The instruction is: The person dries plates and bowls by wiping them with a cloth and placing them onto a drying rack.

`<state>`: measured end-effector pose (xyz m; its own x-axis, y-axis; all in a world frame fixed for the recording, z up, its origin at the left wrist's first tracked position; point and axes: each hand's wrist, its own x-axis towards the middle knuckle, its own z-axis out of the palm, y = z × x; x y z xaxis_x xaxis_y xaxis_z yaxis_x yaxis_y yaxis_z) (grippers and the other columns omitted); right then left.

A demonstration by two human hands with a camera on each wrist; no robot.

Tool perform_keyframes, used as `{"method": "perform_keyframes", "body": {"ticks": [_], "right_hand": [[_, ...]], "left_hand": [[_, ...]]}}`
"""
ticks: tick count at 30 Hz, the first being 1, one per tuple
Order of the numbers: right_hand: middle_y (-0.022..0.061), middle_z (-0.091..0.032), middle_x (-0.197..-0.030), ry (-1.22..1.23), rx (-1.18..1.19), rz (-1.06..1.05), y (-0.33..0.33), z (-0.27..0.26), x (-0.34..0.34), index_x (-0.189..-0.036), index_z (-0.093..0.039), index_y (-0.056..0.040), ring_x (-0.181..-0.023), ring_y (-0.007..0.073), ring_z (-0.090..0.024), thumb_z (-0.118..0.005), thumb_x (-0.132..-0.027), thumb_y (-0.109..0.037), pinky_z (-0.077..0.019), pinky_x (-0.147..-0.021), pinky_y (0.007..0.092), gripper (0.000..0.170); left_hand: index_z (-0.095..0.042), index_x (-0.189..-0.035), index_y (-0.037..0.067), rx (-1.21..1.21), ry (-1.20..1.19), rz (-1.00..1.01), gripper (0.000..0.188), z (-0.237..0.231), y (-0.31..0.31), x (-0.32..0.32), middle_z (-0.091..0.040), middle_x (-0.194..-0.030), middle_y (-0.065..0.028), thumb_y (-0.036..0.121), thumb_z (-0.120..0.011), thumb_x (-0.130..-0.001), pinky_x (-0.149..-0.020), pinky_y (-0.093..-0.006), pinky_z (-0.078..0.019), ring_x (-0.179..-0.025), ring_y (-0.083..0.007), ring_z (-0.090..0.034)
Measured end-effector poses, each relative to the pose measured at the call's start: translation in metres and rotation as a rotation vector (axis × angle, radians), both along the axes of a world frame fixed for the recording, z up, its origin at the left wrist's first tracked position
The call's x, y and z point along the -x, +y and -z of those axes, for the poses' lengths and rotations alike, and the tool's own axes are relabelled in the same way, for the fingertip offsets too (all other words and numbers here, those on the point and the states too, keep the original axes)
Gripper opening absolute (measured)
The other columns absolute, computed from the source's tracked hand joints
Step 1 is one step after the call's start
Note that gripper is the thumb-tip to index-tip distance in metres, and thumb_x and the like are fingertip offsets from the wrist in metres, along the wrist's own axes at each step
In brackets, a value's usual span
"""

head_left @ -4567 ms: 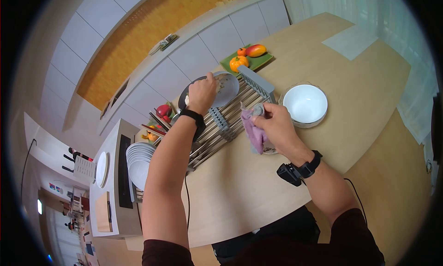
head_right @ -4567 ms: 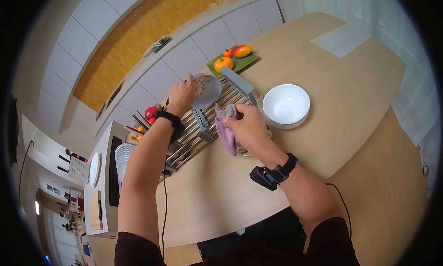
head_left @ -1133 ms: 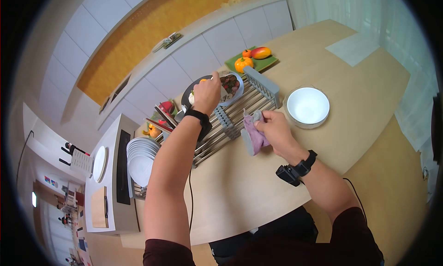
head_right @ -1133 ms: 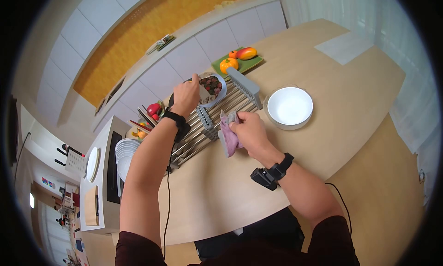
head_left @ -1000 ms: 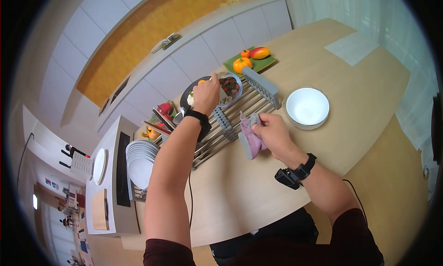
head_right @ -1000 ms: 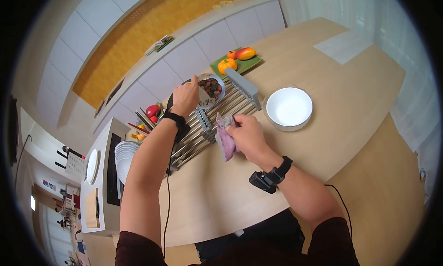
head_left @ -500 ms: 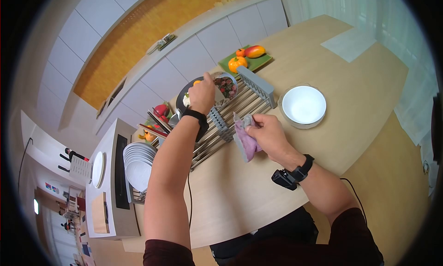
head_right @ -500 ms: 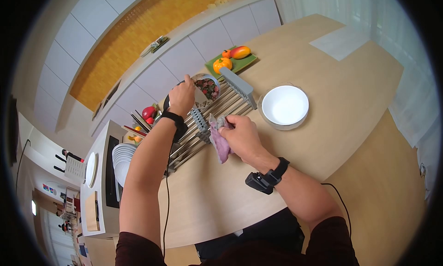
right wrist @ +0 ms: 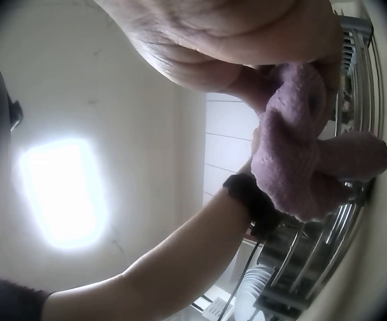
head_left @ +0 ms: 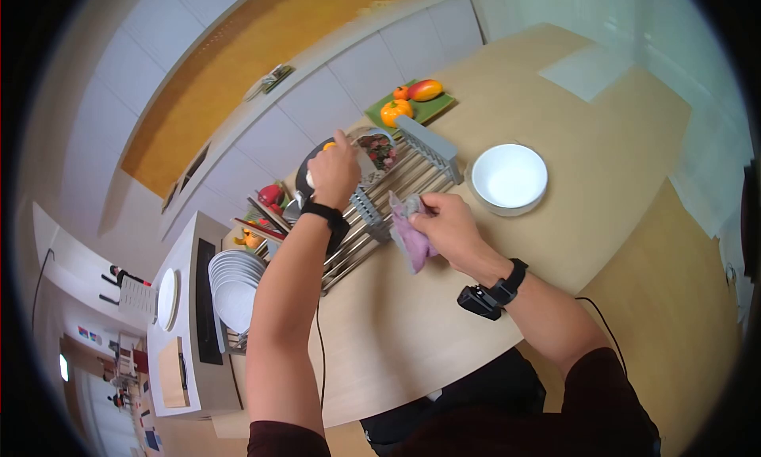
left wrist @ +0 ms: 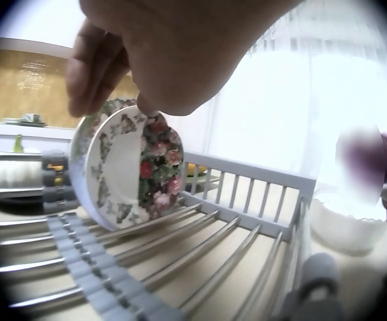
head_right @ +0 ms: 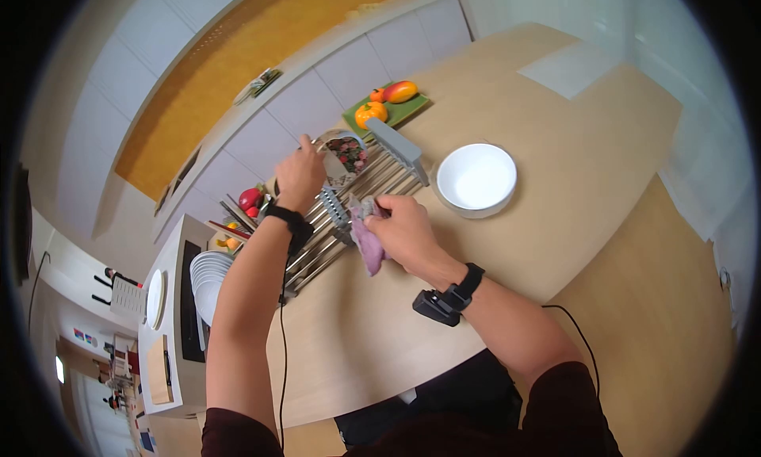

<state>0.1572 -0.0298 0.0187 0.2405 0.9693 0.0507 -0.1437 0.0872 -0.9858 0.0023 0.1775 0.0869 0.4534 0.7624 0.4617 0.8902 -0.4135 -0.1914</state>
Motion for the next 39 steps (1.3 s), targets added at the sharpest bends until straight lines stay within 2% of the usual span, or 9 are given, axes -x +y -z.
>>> {"method": "perform_keyframes", "body": {"ticks": [3,7,13,17,19,20,27,30,39], "right_hand": [[0.0097,-0.071,-0.08,0.044,-0.024,0.037,-0.004,-0.009,-0.002,-0.095,-0.071,0.0057,-0.075,0.0145,-0.066,-0.07,-0.091,-0.007,-0.0537,-0.069,0.0336,0.013],[0.0049,-0.07,-0.081,0.093,-0.242,0.113,-0.013,-0.027,-0.014,-0.094,-0.071,0.0064,-0.076,0.0091,-0.061,-0.069,-0.093,-0.003,-0.0522,-0.071,0.0296,0.01],[0.0022,-0.072,-0.098,0.296,-0.542,0.615,-0.015,-0.053,-0.082,-0.104,-0.073,0.0053,-0.087,0.0081,-0.061,-0.067,-0.095,0.0,-0.0514,-0.079,0.0266,0.012],[0.0046,-0.074,-0.097,0.271,-0.535,0.906,-0.009,-0.043,-0.143,-0.105,-0.073,0.0086,-0.086,0.0107,-0.062,-0.069,-0.095,0.002,-0.0514,-0.08,0.0282,0.012],[0.0051,-0.074,-0.096,0.266,-0.51,0.943,-0.01,-0.04,-0.156,-0.106,-0.073,0.0091,-0.086,0.0115,-0.063,-0.069,-0.096,0.002,-0.0514,-0.08,0.0287,0.013],[0.0056,-0.074,-0.096,0.259,-0.476,0.98,-0.01,-0.039,-0.159,-0.106,-0.073,0.0097,-0.085,0.0123,-0.063,-0.069,-0.096,0.002,-0.0514,-0.079,0.0292,0.013],[0.0063,-0.074,-0.094,0.11,-0.434,0.987,-0.009,-0.038,-0.15,-0.107,-0.073,0.008,-0.084,0.0132,-0.064,-0.069,-0.096,-0.001,-0.0522,-0.079,0.0312,0.015],[0.0061,-0.074,-0.093,0.104,-0.444,0.976,-0.009,-0.04,-0.145,-0.108,-0.073,0.0079,-0.084,0.0129,-0.063,-0.07,-0.095,-0.002,-0.0525,-0.08,0.0316,0.016],[0.0055,-0.073,-0.092,0.101,-0.463,0.974,-0.008,-0.038,-0.147,-0.107,-0.074,0.0075,-0.082,0.0131,-0.063,-0.069,-0.095,-0.001,-0.0528,-0.079,0.0313,0.016]], "left_hand": [[-0.059,-0.112,0.005,0.003,-0.084,-0.01,0.033,-0.011,-0.043,-0.02,-0.076,-0.082,-0.022,0.034,-0.068,-0.1,-0.067,-0.0576,-0.0559,-0.079,-0.0447,-0.075],[-0.073,-0.101,0.006,0.285,-0.477,0.142,0.032,-0.006,-0.095,-0.035,-0.077,-0.088,-0.0217,0.038,-0.071,-0.097,-0.077,-0.0539,-0.0575,-0.083,-0.0442,-0.074],[-0.076,-0.106,0.007,0.722,-0.551,0.22,0.03,0.048,-0.15,-0.074,-0.076,-0.085,-0.0201,0.035,-0.074,-0.094,-0.075,-0.0523,-0.0581,-0.079,-0.0405,-0.074],[-0.071,-0.117,0.003,0.335,-0.266,0.408,0.031,0.048,-0.181,-0.1,-0.077,-0.096,-0.0136,0.025,-0.074,-0.097,-0.08,-0.0441,-0.0591,-0.087,-0.0328,-0.074],[-0.068,-0.127,0.003,0.044,-0.234,0.777,0.039,0.057,-0.171,-0.11,-0.073,-0.123,-0.0145,0.025,-0.075,-0.094,-0.094,-0.0459,-0.0547,-0.114,-0.0338,-0.067],[-0.066,-0.13,0.005,0.177,-0.206,0.77,0.043,0.06,-0.171,-0.115,-0.065,-0.139,-0.0154,0.027,-0.075,-0.094,-0.106,-0.0471,-0.0468,-0.131,-0.034,-0.057],[-0.072,-0.124,0.009,0.164,-0.047,0.818,0.033,0.066,-0.175,-0.131,-0.075,-0.119,-0.0134,0.027,-0.071,-0.096,-0.11,-0.0489,-0.0411,-0.123,-0.0306,-0.063],[-0.076,-0.117,0.01,0.313,0.015,0.823,0.026,0.065,-0.173,-0.133,-0.078,-0.107,-0.0116,0.025,-0.071,-0.097,-0.109,-0.0464,-0.0419,-0.114,-0.0286,-0.068],[-0.079,-0.103,0.008,0.412,-0.093,0.847,0.017,0.055,-0.169,-0.134,-0.076,-0.085,-0.0157,0.017,-0.076,-0.089,-0.094,-0.0452,-0.0524,-0.088,-0.0342,-0.073]]}}
